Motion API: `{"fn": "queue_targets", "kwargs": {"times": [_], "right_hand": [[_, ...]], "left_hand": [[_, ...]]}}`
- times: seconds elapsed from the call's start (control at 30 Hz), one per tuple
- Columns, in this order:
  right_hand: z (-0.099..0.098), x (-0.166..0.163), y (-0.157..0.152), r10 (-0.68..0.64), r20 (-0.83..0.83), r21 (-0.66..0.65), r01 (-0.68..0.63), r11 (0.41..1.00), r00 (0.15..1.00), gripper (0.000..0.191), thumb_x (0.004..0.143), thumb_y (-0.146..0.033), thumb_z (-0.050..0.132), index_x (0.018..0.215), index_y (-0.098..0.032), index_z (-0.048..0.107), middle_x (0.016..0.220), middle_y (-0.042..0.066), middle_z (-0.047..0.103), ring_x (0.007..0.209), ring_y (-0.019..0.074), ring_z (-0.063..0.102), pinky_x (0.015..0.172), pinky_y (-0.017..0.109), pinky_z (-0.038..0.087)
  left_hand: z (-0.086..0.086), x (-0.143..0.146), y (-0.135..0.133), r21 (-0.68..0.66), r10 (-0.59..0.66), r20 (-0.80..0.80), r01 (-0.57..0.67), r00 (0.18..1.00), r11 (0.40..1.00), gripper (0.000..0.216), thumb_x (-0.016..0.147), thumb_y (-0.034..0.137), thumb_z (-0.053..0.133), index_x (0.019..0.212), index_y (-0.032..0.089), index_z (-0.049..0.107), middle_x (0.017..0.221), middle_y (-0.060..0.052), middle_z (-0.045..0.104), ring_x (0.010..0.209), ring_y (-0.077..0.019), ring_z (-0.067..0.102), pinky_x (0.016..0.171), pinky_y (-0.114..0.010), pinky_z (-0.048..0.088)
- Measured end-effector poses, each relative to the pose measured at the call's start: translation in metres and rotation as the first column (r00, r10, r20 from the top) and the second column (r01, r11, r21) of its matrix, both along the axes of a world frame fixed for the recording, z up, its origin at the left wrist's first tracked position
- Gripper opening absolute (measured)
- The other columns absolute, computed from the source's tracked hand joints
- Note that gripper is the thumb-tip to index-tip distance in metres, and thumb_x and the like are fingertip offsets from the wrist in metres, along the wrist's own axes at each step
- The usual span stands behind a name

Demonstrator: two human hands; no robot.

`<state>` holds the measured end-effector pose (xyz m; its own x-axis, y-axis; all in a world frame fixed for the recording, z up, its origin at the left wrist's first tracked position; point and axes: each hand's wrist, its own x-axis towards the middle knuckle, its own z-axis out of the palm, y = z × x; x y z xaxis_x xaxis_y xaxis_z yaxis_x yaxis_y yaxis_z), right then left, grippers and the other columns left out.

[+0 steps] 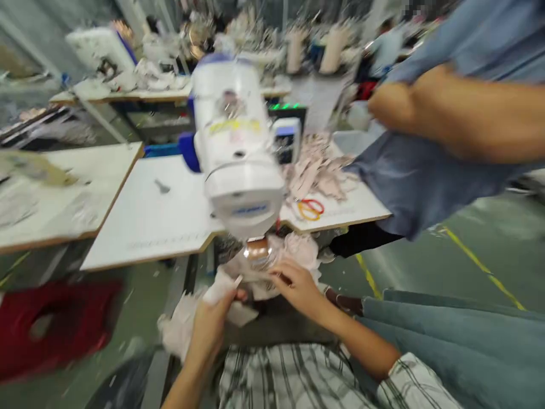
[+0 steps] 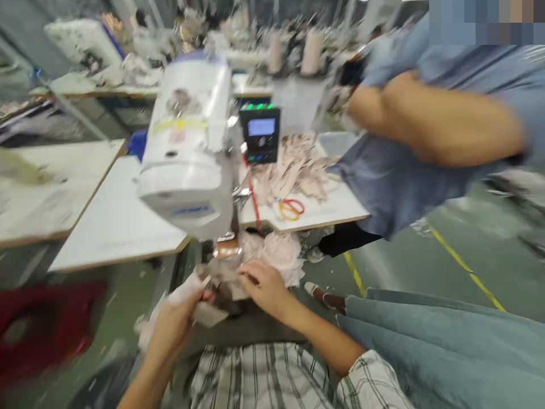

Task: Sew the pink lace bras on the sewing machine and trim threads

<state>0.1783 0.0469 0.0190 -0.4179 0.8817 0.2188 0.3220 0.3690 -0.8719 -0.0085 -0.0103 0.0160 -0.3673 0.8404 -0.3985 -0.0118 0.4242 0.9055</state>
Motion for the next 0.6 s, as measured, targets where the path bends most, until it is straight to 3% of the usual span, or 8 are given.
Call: {"fn": "queue_targets", "kwargs": {"times": [0.07, 0.17, 0.3, 0.43, 0.6], "right_hand": [[-0.008, -0.008, -0.008, 0.047, -0.007, 0.014, -0.046, 0.999, 0.999, 0.014, 0.092, -0.029, 0.057, 0.093, -0.023, 0.069, 0.09, 0.006, 0.07, 0.082, 0.0194, 0.065, 0.075, 0.033, 0.053], [-0.018, -0.022, -0.015, 0.054, 0.024, 0.175, -0.058, 0.983, 0.998, 0.013, 0.094, -0.031, 0.059, 0.096, -0.023, 0.07, 0.088, 0.005, 0.071, 0.08, 0.018, 0.066, 0.072, 0.031, 0.053], [-0.023, -0.035, -0.019, 0.019, 0.081, 0.246, -0.038, 0.968, 0.997, 0.016, 0.097, -0.028, 0.055, 0.097, -0.024, 0.07, 0.091, 0.006, 0.073, 0.082, 0.0175, 0.068, 0.071, 0.029, 0.053], [-0.024, -0.037, -0.018, -0.001, 0.103, 0.19, -0.019, 0.982, 0.995, 0.017, 0.097, -0.03, 0.055, 0.095, -0.023, 0.071, 0.092, 0.005, 0.073, 0.071, 0.0148, 0.066, 0.064, 0.028, 0.052], [-0.025, -0.03, -0.013, 0.036, 0.046, 0.063, -0.039, 0.997, 0.998, 0.017, 0.095, -0.032, 0.058, 0.091, -0.021, 0.07, 0.09, 0.004, 0.071, 0.062, 0.0113, 0.06, 0.059, 0.026, 0.049]], "left_hand": [[-0.004, 0.002, -0.012, -0.028, 0.051, 0.104, -0.048, 0.993, 0.998, 0.042, 0.08, 0.055, 0.072, 0.076, 0.013, 0.07, 0.074, -0.003, 0.07, 0.075, -0.019, 0.066, 0.075, -0.032, 0.057], [-0.016, 0.005, -0.016, 0.015, 0.12, 0.243, -0.127, 0.963, 0.992, 0.046, 0.067, 0.059, 0.079, 0.074, 0.014, 0.07, 0.075, -0.003, 0.071, 0.071, -0.0166, 0.066, 0.071, -0.028, 0.055], [-0.02, 0.012, -0.017, 0.159, 0.109, 0.355, -0.175, 0.929, 0.972, 0.034, 0.073, 0.046, 0.081, 0.084, 0.014, 0.074, 0.082, -0.004, 0.075, 0.076, -0.0157, 0.067, 0.075, -0.027, 0.055], [-0.014, 0.015, -0.022, 0.182, 0.069, 0.226, -0.111, 0.972, 0.977, 0.03, 0.082, 0.042, 0.075, 0.093, 0.014, 0.077, 0.091, -0.006, 0.077, 0.088, -0.0198, 0.07, 0.082, -0.03, 0.056], [-0.011, 0.016, -0.023, 0.227, 0.016, -0.003, -0.015, 1.0, 0.974, 0.027, 0.084, 0.039, 0.072, 0.093, 0.014, 0.078, 0.09, -0.007, 0.078, 0.087, -0.0213, 0.071, 0.081, -0.03, 0.057]]}}
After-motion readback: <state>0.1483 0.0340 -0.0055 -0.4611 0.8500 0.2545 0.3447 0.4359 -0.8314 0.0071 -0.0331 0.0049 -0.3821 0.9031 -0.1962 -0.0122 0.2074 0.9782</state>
